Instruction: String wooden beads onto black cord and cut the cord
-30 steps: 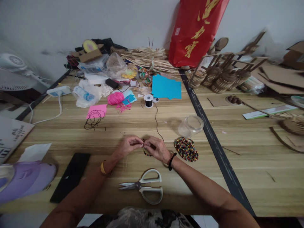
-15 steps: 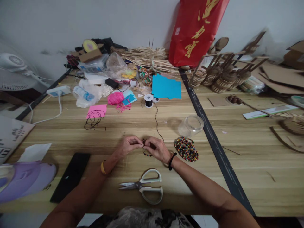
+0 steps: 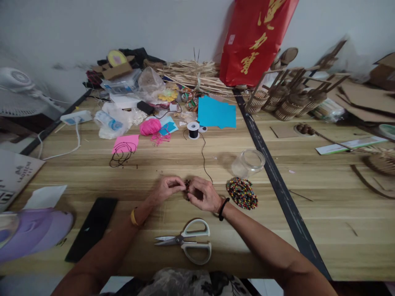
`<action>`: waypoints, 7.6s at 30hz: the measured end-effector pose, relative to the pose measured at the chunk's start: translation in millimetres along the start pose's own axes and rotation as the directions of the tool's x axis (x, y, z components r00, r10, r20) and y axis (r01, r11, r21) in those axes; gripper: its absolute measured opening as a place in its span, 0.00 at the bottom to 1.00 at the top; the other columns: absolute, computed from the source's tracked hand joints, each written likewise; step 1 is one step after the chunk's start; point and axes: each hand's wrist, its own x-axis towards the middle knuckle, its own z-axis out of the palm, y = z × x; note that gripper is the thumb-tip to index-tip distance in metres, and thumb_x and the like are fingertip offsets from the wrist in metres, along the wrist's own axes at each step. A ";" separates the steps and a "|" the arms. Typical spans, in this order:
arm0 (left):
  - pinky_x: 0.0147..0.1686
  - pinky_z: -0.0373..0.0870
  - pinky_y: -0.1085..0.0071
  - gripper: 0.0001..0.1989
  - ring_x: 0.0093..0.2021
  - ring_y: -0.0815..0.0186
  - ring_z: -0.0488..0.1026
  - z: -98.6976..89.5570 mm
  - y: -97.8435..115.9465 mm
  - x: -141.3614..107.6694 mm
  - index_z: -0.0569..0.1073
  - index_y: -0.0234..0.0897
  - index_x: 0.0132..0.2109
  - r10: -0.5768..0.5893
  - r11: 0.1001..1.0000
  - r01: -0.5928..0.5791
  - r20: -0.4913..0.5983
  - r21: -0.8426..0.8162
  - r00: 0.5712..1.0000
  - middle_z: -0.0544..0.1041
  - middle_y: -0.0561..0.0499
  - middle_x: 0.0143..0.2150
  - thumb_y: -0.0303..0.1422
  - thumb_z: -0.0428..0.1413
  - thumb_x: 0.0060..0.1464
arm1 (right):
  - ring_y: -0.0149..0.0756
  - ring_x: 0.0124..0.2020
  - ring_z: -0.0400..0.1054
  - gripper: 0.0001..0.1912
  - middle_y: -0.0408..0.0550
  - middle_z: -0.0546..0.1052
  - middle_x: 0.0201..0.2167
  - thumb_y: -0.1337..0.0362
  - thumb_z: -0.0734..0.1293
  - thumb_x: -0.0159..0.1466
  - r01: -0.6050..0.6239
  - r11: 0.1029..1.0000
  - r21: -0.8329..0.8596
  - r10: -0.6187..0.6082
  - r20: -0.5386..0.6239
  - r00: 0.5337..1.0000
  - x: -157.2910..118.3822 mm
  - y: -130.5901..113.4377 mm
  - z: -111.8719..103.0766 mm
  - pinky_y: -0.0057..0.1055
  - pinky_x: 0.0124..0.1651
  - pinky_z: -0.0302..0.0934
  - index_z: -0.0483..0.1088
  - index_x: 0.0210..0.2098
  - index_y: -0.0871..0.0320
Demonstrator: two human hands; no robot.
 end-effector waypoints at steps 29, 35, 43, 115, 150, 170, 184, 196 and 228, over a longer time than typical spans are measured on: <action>0.34 0.66 0.74 0.11 0.30 0.70 0.70 -0.3 2.9 0.8 0.74 0.30 0.29 -0.017 0.997 0.016 -0.015 -0.069 1.000 0.74 0.50 0.27 0.36 0.62 0.45 | 0.31 0.27 0.66 0.07 0.46 0.72 0.26 0.62 0.64 0.64 -0.075 0.997 0.002 0.075 -0.080 0.994 -1.0 2.4 4.6 0.28 0.31 0.61 0.69 0.32 0.58; 0.32 0.65 0.75 0.10 0.28 0.71 0.68 -4.6 -0.6 2.0 0.73 0.30 0.29 0.011 0.998 -0.013 -0.031 -0.061 0.999 0.74 0.51 0.26 0.35 0.62 0.45 | 0.32 0.30 0.65 0.06 0.47 0.71 0.28 0.64 0.63 0.65 -0.042 0.999 0.004 0.042 -0.053 0.998 0.4 2.2 2.6 0.29 0.34 0.60 0.69 0.32 0.58; 0.28 0.63 0.76 0.06 0.27 0.71 0.68 -12.2 4.5 -0.3 0.76 0.29 0.31 0.031 0.971 -0.022 -0.035 0.236 0.999 0.75 0.49 0.27 0.30 0.58 0.48 | 0.33 0.30 0.65 0.07 0.46 0.71 0.28 0.63 0.63 0.65 -0.091 0.995 0.047 0.095 -0.084 0.992 -0.7 4.4 3.1 0.30 0.34 0.60 0.69 0.32 0.58; 0.36 0.71 0.73 0.10 0.31 0.69 0.75 -7.0 -15.7 4.4 0.77 0.29 0.32 -0.034 0.989 0.044 0.071 -0.139 0.997 0.80 0.47 0.30 0.31 0.64 0.42 | 0.34 0.30 0.65 0.07 0.48 0.71 0.27 0.62 0.61 0.66 -0.129 0.988 -0.080 0.126 -0.041 0.991 -3.0 3.4 6.1 0.32 0.33 0.61 0.68 0.32 0.57; 0.36 0.70 0.74 0.08 0.30 0.71 0.73 -6.4 -12.6 3.6 0.75 0.29 0.31 -0.037 0.990 0.047 0.078 -0.133 0.996 0.77 0.49 0.29 0.29 0.63 0.42 | 0.33 0.29 0.66 0.07 0.47 0.71 0.27 0.63 0.61 0.66 -0.105 0.987 -0.118 0.102 -0.035 0.994 -3.5 6.2 6.8 0.29 0.33 0.60 0.67 0.32 0.58; 0.37 0.70 0.74 0.08 0.31 0.71 0.73 -5.6 -10.5 2.7 0.75 0.30 0.31 -0.039 0.993 0.047 0.074 -0.110 0.996 0.77 0.49 0.30 0.30 0.63 0.42 | 0.33 0.29 0.66 0.08 0.47 0.71 0.28 0.62 0.61 0.66 -0.107 0.987 -0.116 0.107 -0.008 0.994 -3.8 6.9 6.1 0.30 0.33 0.60 0.68 0.33 0.58; 0.38 0.70 0.73 0.08 0.31 0.70 0.73 -4.3 -13.9 2.9 0.75 0.29 0.31 -0.033 0.993 0.040 0.066 -0.110 0.997 0.77 0.49 0.30 0.29 0.63 0.42 | 0.33 0.31 0.66 0.06 0.48 0.72 0.30 0.64 0.62 0.66 -0.097 0.990 -0.101 0.096 -0.012 0.995 -5.2 10.9 7.5 0.30 0.35 0.61 0.69 0.35 0.58; 0.38 0.70 0.74 0.07 0.31 0.70 0.74 -4.8 -12.6 3.0 0.75 0.29 0.31 -0.044 0.993 0.050 0.060 -0.110 0.997 0.77 0.49 0.29 0.28 0.63 0.42 | 0.34 0.31 0.67 0.08 0.48 0.73 0.30 0.62 0.61 0.66 -0.091 0.991 -0.099 0.090 -0.017 0.996 -3.2 8.2 6.9 0.31 0.35 0.61 0.69 0.34 0.57; 0.36 0.69 0.75 0.08 0.30 0.72 0.72 -3.2 -12.6 3.9 0.74 0.29 0.31 -0.058 0.990 0.065 0.054 -0.126 0.997 0.76 0.51 0.28 0.28 0.63 0.42 | 0.33 0.30 0.66 0.07 0.47 0.72 0.28 0.62 0.61 0.66 -0.101 0.989 -0.110 0.100 -0.014 0.995 -3.2 7.0 6.6 0.30 0.34 0.60 0.68 0.33 0.57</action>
